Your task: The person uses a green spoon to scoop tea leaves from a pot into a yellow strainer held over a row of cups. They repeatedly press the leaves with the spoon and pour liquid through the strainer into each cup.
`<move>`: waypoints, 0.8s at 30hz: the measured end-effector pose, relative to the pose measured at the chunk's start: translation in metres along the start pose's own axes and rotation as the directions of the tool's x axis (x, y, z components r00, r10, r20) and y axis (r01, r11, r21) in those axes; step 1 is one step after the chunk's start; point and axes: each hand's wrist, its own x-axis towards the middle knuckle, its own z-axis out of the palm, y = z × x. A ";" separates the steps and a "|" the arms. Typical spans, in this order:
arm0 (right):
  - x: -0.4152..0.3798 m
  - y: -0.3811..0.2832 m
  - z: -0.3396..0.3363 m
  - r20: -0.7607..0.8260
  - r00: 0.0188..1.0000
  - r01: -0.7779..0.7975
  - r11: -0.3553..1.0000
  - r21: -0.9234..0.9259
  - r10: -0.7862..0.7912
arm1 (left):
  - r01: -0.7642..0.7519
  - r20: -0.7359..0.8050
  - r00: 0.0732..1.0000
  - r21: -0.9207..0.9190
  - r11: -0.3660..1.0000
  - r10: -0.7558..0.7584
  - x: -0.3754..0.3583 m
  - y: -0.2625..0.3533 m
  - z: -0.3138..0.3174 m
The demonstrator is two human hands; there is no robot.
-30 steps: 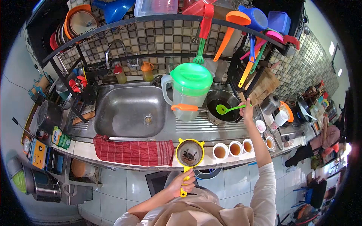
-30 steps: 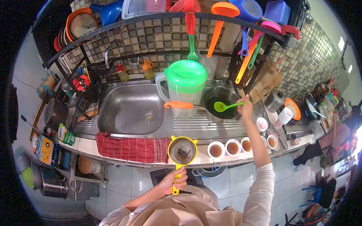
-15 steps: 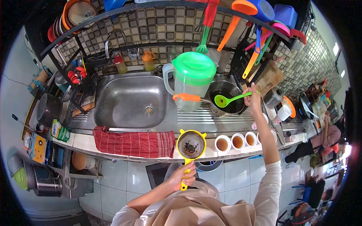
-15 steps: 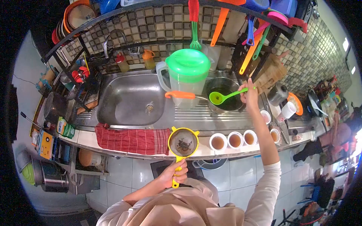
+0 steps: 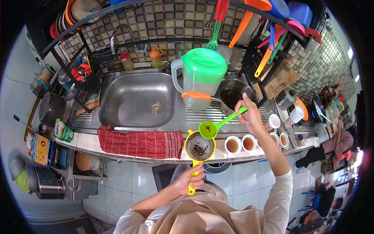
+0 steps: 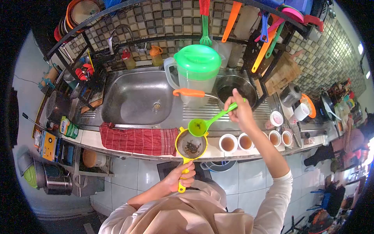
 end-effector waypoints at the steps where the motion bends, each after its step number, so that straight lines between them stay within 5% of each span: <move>1: -0.002 0.003 0.004 0.001 1.000 -0.002 1.000 0.001 0.002 | 0.000 -0.002 1.000 -0.002 1.000 0.000 -0.001 0.000 0.002; 17: -0.034 0.031 0.035 0.090 0.995 0.048 0.985 -0.164 -0.033 | -0.005 -0.035 0.999 -0.001 1.000 0.005 -0.001 -0.004 0.003; 24: -0.049 0.031 0.040 0.181 0.970 0.222 0.894 -0.390 -0.162 | -0.012 -0.055 0.998 -0.002 1.000 0.011 -0.001 -0.005 0.004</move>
